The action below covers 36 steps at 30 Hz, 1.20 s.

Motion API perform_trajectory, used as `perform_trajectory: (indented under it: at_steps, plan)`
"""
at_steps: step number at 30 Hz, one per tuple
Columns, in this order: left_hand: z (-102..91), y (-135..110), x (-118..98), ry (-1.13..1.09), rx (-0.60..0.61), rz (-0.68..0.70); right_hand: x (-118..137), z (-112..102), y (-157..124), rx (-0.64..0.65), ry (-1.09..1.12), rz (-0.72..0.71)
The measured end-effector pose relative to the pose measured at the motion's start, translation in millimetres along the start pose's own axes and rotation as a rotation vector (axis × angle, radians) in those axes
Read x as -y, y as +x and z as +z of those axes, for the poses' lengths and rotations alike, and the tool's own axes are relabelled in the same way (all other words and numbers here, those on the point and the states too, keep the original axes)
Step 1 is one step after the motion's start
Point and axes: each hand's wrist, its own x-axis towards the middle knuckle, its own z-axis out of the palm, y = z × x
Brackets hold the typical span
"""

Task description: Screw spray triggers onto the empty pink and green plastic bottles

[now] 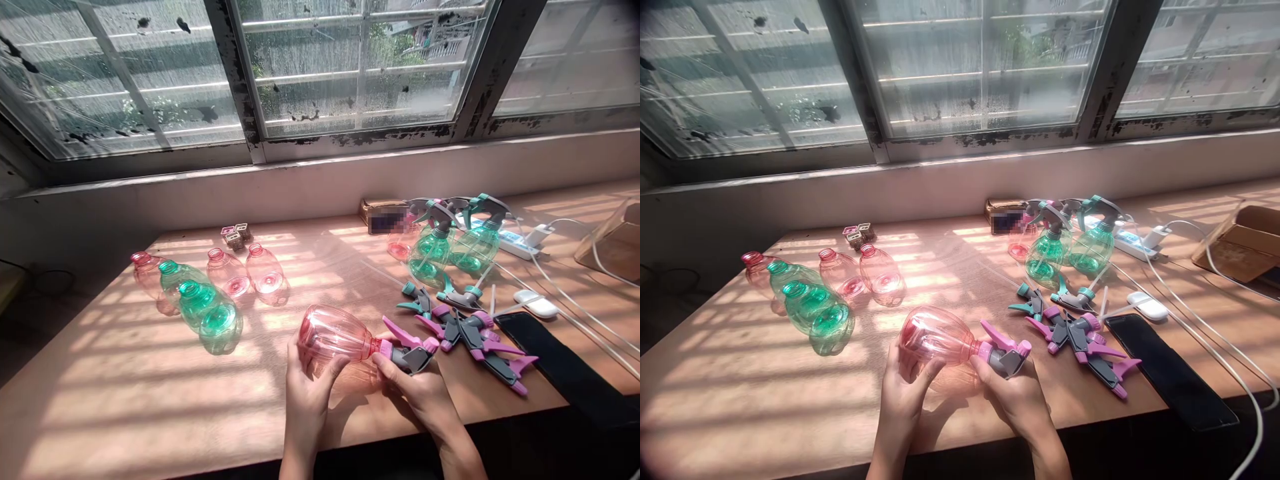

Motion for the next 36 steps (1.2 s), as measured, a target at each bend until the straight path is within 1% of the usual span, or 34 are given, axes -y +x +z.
perform_trajectory:
  at_steps: [3, 6, 8, 10, 13, 15, 17, 19, 21, 25, 28, 32, 36]
  plan:
    - [-0.3, -1, -1, -0.001, 0.055, 0.004, -1, 0, 2, -0.025, 0.061, 0.002]
    - [-1.6, -1, 1, 0.021, 0.08, 0.011, -3, 1, 5, 0.0, 0.116, -0.014]
    - [-2.7, -1, 4, 0.051, 0.09, 0.019, -5, 1, 7, 0.02, 0.164, -0.027]
    - [-3.5, -1, 8, 0.107, 0.095, 0.025, -6, 2, 8, 0.012, 0.208, -0.03]
    - [-3.7, -1, 10, 0.152, 0.088, 0.03, -5, 2, 7, -0.004, 0.182, -0.01]
    - [-2.6, -2, 8, 0.118, 0.075, 0.041, -3, 2, 4, -0.015, 0.102, -0.001]
    - [-0.7, -2, 5, 0.075, 0.03, 0.034, -2, 2, 2, -0.015, 0.029, 0.01]
    - [1.3, -3, 2, 0.047, -0.033, 0.021, -1, 2, 1, 0.01, 0.014, 0.024]
    - [2.4, -3, 0, 0.041, -0.06, 0.022, -2, 1, 1, 0.037, 0.053, 0.026]
    - [-0.6, -2, 2, 0.108, 0.045, 0.055, -3, 0, 7, 0.053, 0.208, -0.012]
    - [-4.8, 1, 6, 0.141, 0.083, 0.06, -3, -1, 10, 0.025, 0.26, -0.037]
    - [-6.3, 2, 11, 0.139, 0.086, 0.067, -4, 0, 10, 0.015, 0.192, -0.059]
    - [-2.1, -3, 9, 0.12, 0.072, 0.07, -3, 0, 8, 0.025, 0.09, -0.077]
